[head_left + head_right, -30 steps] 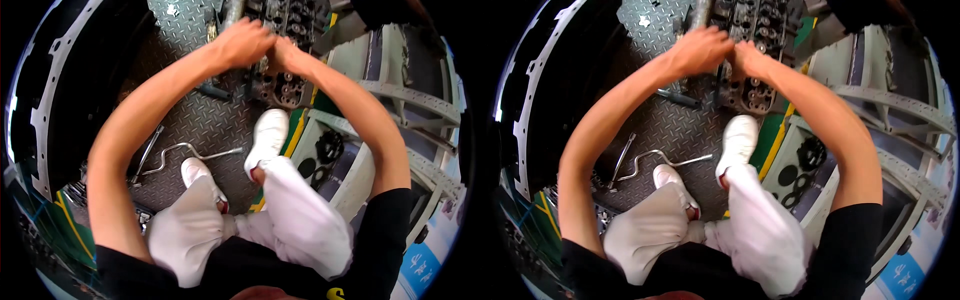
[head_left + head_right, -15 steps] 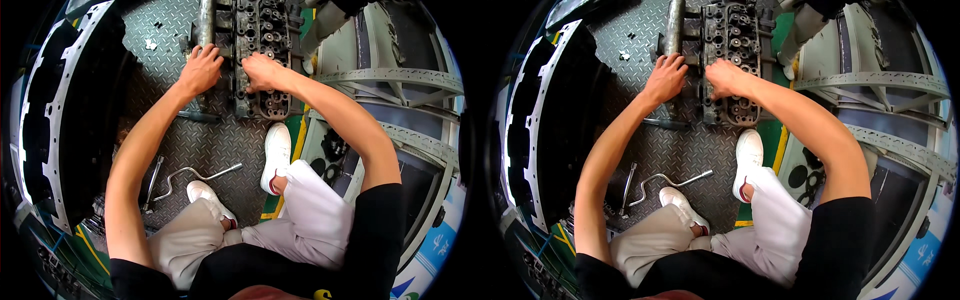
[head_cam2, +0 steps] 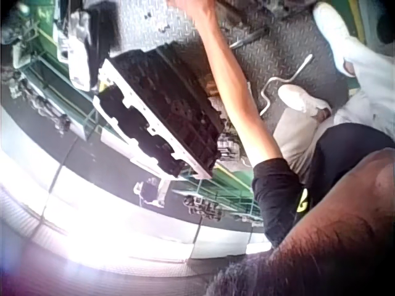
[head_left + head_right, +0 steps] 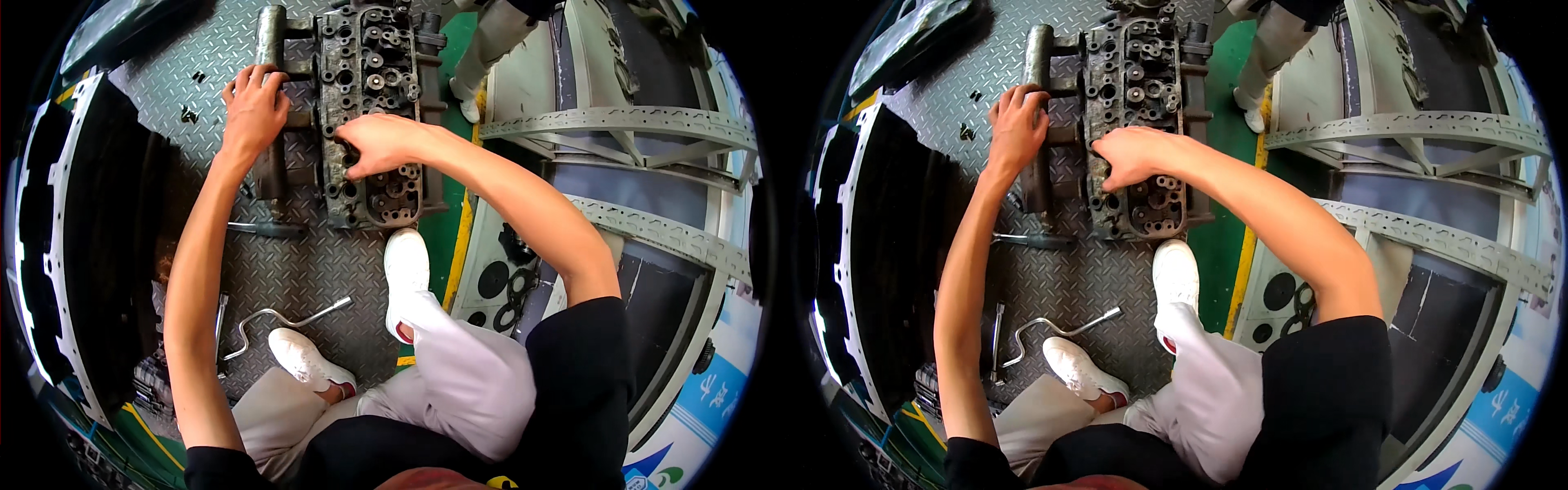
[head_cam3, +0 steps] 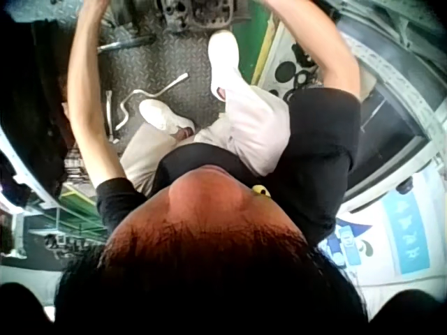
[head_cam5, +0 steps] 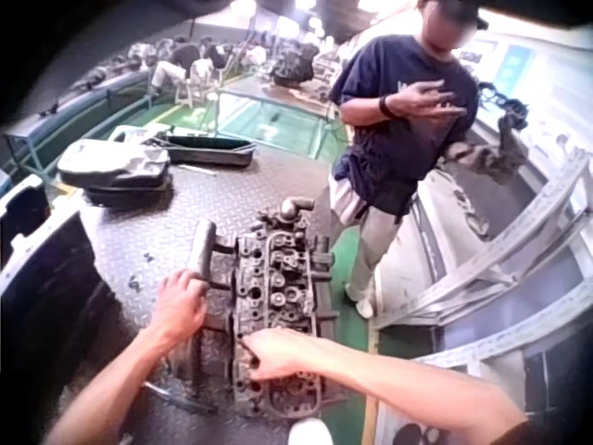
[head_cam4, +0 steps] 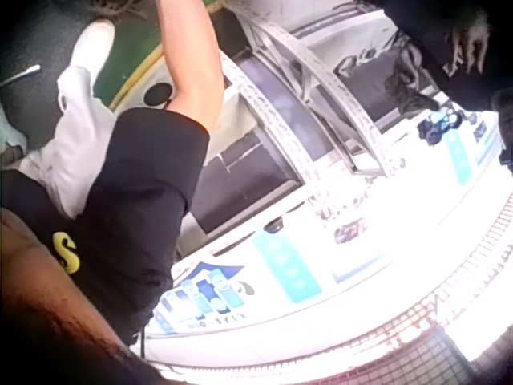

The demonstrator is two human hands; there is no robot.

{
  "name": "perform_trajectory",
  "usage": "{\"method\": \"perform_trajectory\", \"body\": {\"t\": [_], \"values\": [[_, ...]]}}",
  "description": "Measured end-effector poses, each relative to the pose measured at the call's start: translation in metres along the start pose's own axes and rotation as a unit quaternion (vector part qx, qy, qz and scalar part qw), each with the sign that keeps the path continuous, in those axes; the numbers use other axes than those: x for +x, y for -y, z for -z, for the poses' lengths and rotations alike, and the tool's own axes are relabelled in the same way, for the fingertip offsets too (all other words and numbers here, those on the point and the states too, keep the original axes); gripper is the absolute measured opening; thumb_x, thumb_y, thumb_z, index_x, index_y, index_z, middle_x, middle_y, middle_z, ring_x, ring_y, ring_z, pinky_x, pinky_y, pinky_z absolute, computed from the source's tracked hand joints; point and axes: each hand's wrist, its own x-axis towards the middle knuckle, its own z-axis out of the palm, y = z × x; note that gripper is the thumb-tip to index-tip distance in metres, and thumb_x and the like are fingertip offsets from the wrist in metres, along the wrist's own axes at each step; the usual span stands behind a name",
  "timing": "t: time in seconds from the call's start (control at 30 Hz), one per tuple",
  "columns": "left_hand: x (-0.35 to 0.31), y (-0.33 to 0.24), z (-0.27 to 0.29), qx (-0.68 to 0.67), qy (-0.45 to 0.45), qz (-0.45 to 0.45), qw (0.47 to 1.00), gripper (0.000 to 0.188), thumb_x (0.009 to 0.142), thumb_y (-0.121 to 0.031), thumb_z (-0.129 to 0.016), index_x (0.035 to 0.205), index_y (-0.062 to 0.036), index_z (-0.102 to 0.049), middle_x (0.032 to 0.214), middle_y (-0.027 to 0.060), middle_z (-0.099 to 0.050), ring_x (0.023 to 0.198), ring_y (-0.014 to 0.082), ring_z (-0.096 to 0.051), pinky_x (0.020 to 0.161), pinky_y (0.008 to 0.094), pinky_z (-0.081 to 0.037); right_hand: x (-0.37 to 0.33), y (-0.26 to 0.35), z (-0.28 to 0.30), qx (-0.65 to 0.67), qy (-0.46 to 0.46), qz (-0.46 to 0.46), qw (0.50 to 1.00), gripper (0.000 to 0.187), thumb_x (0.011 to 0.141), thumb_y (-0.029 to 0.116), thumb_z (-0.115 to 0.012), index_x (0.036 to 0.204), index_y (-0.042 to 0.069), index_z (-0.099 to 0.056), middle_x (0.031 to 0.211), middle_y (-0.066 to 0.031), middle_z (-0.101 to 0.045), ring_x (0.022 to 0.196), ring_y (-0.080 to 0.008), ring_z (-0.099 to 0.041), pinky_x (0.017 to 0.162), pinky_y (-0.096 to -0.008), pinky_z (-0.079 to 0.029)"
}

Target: The person removes small metal components from a cylinder head by hand, turns and shifts the cylinder head on the work table with another person, and holds up a detached part to the camera.

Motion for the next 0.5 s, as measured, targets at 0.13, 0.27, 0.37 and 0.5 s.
{"method": "perform_trajectory", "body": {"t": [0.13, 0.27, 0.37, 0.5], "values": [[0.005, 0.01, -0.005, 0.021, 0.025, 0.02, 0.999, 0.029, 0.084, -0.014, -0.059, 0.112, -0.0083, -0.063, 0.126, 0.0077, -0.055, 0.126, 0.0297, -0.044, 0.104, 0.0502, -0.031, -0.023, -0.031, 0.03, 0.171, -0.134, -0.019, 0.976, 0.049, 0.082, 0.037, -0.069, 0.11, -0.002, -0.064, 0.095, -0.02, -0.069, 0.088, -0.0307, -0.068, 0.078, -0.0406, -0.053], [0.029, 0.029, -0.009, -0.077, 0.013, 0.07, 0.994, 0.025, 0.085, -0.015, -0.059, 0.108, -0.0071, -0.065, 0.119, 0.0087, -0.06, 0.117, 0.0308, -0.051, 0.098, 0.0458, -0.039, -0.047, -0.092, 0.015, 0.296, -0.403, -0.117, 0.858, 0.029, 0.09, 0.022, -0.067, 0.107, -0.001, -0.066, 0.086, -0.0087, -0.069, 0.076, -0.0131, -0.062, 0.071, -0.0302, -0.051], [0.037, 0.043, -0.015, -0.097, -0.002, 0.112, 0.989, 0.023, 0.084, -0.015, -0.06, 0.105, -0.0063, -0.066, 0.113, 0.0092, -0.062, 0.11, 0.0313, -0.054, 0.094, 0.0433, -0.043, -0.048, -0.115, -0.002, 0.302, -0.422, -0.199, 0.831, 0.022, 0.09, 0.017, -0.066, 0.103, 0.0, -0.067, 0.082, -0.0048, -0.068, 0.073, -0.0086, -0.057, 0.069, -0.0267, -0.049], [0.037, 0.062, -0.018, -0.011, -0.024, 0.083, 0.996, 0.027, 0.085, -0.014, -0.058, 0.111, -0.0082, -0.064, 0.117, 0.0095, -0.06, 0.114, 0.0324, -0.051, 0.096, 0.0428, -0.041, -0.03, -0.086, -0.002, 0.078, -0.375, -0.23, 0.895, 0.045, 0.077, 0.031, -0.073, 0.111, 0.004, -0.062, 0.096, -0.0135, -0.066, 0.083, -0.031, -0.065, 0.076, -0.0392, -0.053]]}}
